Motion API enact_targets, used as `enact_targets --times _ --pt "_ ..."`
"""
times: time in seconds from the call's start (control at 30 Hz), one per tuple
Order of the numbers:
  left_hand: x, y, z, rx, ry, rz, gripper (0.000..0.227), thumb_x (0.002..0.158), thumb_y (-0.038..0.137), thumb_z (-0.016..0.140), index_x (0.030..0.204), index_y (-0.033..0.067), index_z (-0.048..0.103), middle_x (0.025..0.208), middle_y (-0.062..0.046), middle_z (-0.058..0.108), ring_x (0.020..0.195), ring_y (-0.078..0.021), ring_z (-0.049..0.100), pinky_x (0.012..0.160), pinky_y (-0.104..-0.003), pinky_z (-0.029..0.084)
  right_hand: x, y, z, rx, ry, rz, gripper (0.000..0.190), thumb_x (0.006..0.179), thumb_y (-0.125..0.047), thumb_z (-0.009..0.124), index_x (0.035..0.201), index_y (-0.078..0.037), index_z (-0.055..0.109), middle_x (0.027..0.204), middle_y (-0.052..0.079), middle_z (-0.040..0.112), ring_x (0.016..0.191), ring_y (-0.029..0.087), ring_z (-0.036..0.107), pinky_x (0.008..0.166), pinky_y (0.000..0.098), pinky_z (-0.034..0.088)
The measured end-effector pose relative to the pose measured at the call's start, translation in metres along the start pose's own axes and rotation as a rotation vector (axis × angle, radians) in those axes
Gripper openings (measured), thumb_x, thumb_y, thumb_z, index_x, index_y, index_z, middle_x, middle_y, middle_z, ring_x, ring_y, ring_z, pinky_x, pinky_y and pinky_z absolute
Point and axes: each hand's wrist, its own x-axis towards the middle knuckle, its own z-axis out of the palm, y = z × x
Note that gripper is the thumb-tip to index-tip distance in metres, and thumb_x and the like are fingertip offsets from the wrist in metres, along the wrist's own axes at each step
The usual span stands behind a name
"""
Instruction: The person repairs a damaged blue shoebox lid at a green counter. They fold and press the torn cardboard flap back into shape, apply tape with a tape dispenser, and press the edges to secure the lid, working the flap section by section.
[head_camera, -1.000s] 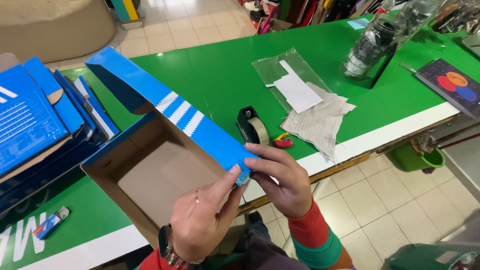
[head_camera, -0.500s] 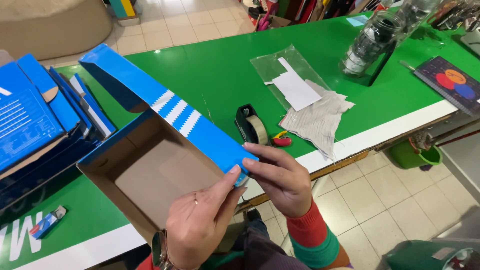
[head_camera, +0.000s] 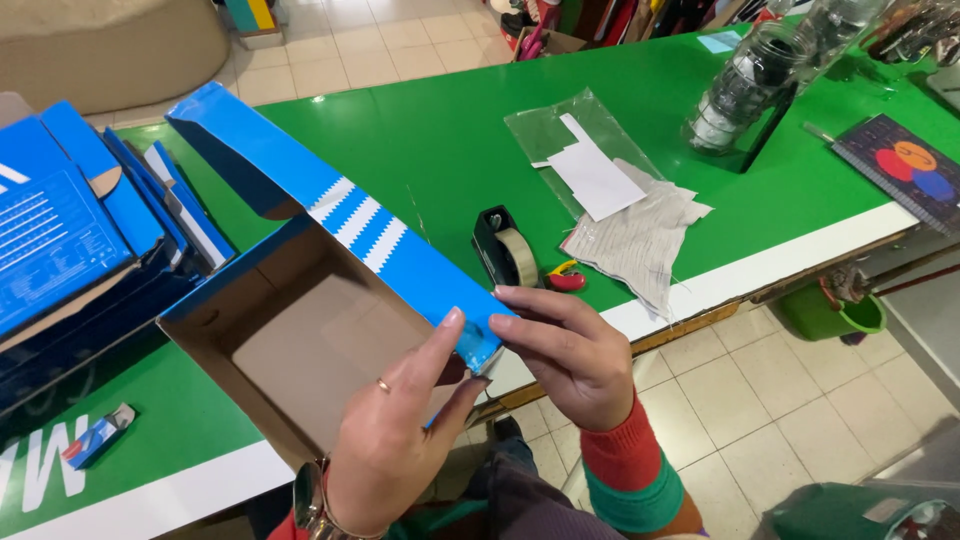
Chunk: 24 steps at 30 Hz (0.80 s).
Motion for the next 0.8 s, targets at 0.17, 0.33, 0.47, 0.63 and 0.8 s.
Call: enact_targets --times 0.17,0.33,0.47,0.63,0.8 --pt "0.003 0.001 0.001 0.019 0.065 0.146 0.049 0.087 0.000 0.082 0.132 0.0032 0.062 0.105 -0.011 0.076 0.089 -0.0222 0.077 0.075 -0.031 0.061 0.002 -0.002 0.001 -0.003 0.003 -0.003 0.032 0.088 0.008 0.076 0.117 -0.006 0.074 0.130 0.020 0.068 0.112 0.027 0.075 0.092 0.0309 0.065" --pt "0.004 0.004 0.000 0.092 0.115 0.163 0.039 0.085 0.000 0.084 0.121 0.0019 0.069 0.102 -0.010 0.076 0.085 -0.0213 0.077 0.072 -0.031 0.060 0.000 0.000 0.000 -0.015 0.001 -0.003 0.032 0.088 0.006 0.077 0.118 -0.005 0.073 0.130 0.019 0.069 0.112 0.027 0.075 0.092 0.0311 0.065" --pt "0.007 0.006 -0.003 0.131 0.119 0.155 0.038 0.084 0.000 0.085 0.119 0.0025 0.071 0.098 -0.011 0.076 0.082 -0.0209 0.076 0.071 -0.031 0.060 -0.005 0.021 -0.012 0.091 0.043 0.080 0.036 0.092 0.000 0.074 0.127 -0.003 0.066 0.131 0.019 0.068 0.115 0.025 0.073 0.097 0.0324 0.063" --pt "0.005 0.006 -0.002 0.131 0.129 0.159 0.039 0.084 0.001 0.085 0.121 0.0028 0.070 0.100 -0.011 0.077 0.082 -0.0199 0.076 0.073 -0.030 0.061 -0.018 0.087 -0.030 -0.050 0.163 0.338 0.029 0.099 -0.007 0.066 0.127 -0.003 0.069 0.124 0.016 0.072 0.108 0.021 0.073 0.093 0.0310 0.060" --pt "0.004 0.005 -0.002 0.136 0.098 0.130 0.041 0.082 0.003 0.086 0.121 0.0026 0.071 0.097 -0.011 0.077 0.080 -0.0191 0.077 0.069 -0.030 0.060 -0.068 0.186 -0.013 -0.239 -0.114 0.780 0.032 0.098 -0.028 0.066 0.119 -0.006 0.075 0.103 0.012 0.075 0.084 0.018 0.071 0.076 0.0298 0.055"
